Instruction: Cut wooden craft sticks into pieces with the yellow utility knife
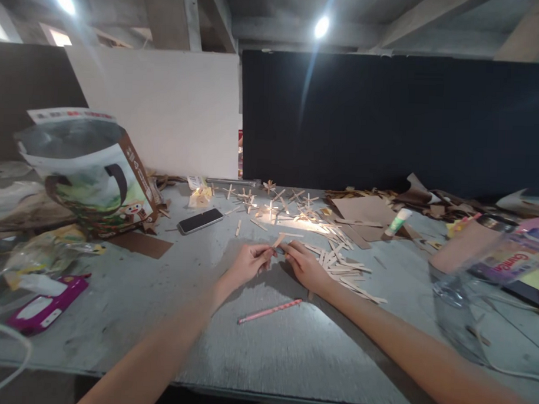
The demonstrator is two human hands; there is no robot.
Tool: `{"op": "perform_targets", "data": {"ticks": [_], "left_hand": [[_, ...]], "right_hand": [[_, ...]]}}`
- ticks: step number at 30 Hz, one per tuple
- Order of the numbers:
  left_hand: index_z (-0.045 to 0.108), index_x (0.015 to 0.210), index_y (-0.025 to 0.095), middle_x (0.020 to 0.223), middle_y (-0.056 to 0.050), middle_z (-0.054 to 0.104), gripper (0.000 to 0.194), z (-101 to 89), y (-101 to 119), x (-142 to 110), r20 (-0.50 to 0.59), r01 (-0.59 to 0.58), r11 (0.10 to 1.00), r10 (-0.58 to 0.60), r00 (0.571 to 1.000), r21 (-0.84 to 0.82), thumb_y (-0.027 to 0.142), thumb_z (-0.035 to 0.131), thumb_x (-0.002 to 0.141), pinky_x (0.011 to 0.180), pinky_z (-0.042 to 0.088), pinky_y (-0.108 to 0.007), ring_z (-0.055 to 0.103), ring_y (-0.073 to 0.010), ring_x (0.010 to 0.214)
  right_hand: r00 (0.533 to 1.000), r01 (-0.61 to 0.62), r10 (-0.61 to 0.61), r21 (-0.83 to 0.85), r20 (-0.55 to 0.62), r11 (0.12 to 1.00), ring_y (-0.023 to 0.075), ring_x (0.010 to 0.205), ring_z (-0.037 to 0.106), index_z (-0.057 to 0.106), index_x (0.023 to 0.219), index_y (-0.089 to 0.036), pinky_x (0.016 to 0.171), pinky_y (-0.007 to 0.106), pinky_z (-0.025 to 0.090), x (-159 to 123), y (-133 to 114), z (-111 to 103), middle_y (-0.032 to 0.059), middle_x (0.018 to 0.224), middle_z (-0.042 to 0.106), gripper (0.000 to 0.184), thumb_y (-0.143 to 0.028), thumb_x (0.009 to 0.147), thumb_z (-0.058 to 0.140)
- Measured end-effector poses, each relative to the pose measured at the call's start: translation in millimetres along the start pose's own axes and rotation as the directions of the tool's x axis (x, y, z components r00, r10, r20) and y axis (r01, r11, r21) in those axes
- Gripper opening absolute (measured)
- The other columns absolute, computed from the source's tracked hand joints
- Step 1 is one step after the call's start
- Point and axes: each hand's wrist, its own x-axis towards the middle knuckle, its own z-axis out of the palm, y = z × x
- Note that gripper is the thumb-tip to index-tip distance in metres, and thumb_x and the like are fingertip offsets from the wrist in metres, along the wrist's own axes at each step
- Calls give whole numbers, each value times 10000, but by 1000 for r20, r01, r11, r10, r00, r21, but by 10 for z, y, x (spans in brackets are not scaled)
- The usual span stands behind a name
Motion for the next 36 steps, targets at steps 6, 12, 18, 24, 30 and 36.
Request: {"op": "perform_targets", "data": {"ticks": [6, 12, 18, 24, 30, 36], "left_hand": [[624, 732, 164, 509, 52, 496, 481, 81, -61, 1, 56, 87, 957, -74, 996, -278, 623, 767, 713, 599, 399, -247, 447, -96, 499], [644, 756, 161, 515, 50, 490, 496, 64, -36, 1, 64, 83, 965, -69, 996, -251, 641, 757, 713, 622, 408, -251, 441, -97, 511], [642, 624, 148, 545, -7, 550, 572, 37, 9, -27, -67, -90, 974, 106, 992, 208, 679, 592, 831, 507, 296, -231, 420, -100, 497], [650, 663, 142, 570, -10, 575, 564, 42, 62, -25, -21, -39, 991, 43, 999, 128, 689, 623, 799, 510, 313, -230, 429, -96, 500], [633, 699, 144, 520, 33, 502, 566, -2, 27, 16, 94, 76, 994, -69, 993, -74, 701, 728, 676, 513, 298, -213, 396, -87, 497], [584, 581, 156, 541, 5, 537, 494, -20, 74, -9, 18, -113, 960, 113, 993, 256, 576, 597, 840, 581, 356, -227, 463, -109, 548]], "right_hand": [[1000, -9, 9, 34, 10, 999, 236, 967, 606, 576, 1355, -277, 868, 386, 538, 11, -19, -18, 81, 982, 609, 393, -260, 1039, 343], [1000, 9, -9, 61, 6, 998, 231, 987, 606, 575, 1352, -272, 879, 379, 534, 8, -19, -14, 83, 1004, 613, 386, -269, 1046, 339], [1000, -9, 9, 21, 17, 1000, 236, 973, 603, 598, 1331, -257, 874, 382, 535, 8, 2, -13, 90, 983, 609, 375, -290, 1047, 354], [1000, 7, -6, 28, -11, 1000, 233, 967, 601, 595, 1334, -255, 863, 372, 537, 6, 6, -2, 89, 975, 604, 379, -282, 1050, 346], [998, 53, -53, 41, 17, 998, 233, 961, 590, 585, 1350, -268, 863, 379, 533, 3, -13, -12, 89, 986, 595, 382, -268, 1046, 354], [999, 19, -20, 40, 25, 999, 226, 947, 592, 603, 1324, -258, 865, 375, 532, 18, -5, -10, 85, 967, 589, 368, -277, 1049, 361]]}}
